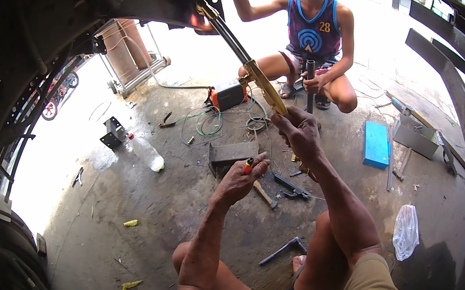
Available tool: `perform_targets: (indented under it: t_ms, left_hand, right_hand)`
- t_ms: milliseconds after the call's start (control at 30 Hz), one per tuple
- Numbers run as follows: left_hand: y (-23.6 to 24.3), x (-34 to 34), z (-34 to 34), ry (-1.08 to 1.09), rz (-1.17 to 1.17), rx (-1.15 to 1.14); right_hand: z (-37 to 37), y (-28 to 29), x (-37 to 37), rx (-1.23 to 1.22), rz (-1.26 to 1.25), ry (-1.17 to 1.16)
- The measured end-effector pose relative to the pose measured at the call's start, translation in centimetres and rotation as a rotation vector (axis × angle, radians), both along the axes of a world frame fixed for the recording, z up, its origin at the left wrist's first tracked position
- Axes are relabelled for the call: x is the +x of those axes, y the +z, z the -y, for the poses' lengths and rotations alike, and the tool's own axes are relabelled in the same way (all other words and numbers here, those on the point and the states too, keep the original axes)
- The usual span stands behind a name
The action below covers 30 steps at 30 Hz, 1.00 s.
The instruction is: The person uses a welding torch to heat and weld a metal frame while sitting on the floor. A second person assists by holding and adjusting the metal piece with a hammer.
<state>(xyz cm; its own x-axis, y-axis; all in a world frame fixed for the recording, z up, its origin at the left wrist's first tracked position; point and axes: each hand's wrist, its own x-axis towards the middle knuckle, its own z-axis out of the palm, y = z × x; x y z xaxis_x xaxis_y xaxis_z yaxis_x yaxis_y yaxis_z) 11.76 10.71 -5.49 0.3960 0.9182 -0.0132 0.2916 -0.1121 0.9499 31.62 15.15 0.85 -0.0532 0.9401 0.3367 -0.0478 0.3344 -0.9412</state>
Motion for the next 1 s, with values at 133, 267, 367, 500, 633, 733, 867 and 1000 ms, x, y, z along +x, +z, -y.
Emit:
perform_targets:
  t_ms: [133, 267, 367, 500, 633, 733, 867, 1000]
  left_hand:
    - [0.5, 1.4, -0.5, 0.035, 0.063, 0.068]
    - [0.7, 2.0, -0.7, 0.049, 0.134, 0.06]
    - [0.9, 2.1, -0.6, 0.048, 0.104, 0.103]
    - [0.4, 1.9, -0.7, 0.049, 0.134, 0.051]
    - [-0.2, 1.5, -0.9, 0.057, 0.125, 0.064]
    - [-0.3, 1.3, -0.7, 0.063, 0.137, 0.074]
    - [0.5, 1.1, -0.2, 0.072, 0.11, 0.05]
    - [0.1, 2.3, 0.0, 0.042, 0.147, 0.071]
  right_hand:
    - [-0.6, -0.6, 1.1, -0.009, -0.049, 0.072]
    - [-0.7, -0.5, 0.2, -0.059, -0.098, 0.122]
    - [-1.1, -0.6, -0.1, -0.066, -0.124, 0.158]
    - [-1.0, -0.2, -0.5, -0.118, -0.145, 0.166]
    - [-0.9, 0.0, -0.8, -0.123, -0.175, 0.157]
    - [-1.3, -0.4, -0.5, -0.098, -0.114, 0.155]
    - [-0.4, -0.4, -0.6, -0.062, -0.022, 0.061]
    - [-0.8, -2.3, 0.8, 0.114, 0.13, -0.068]
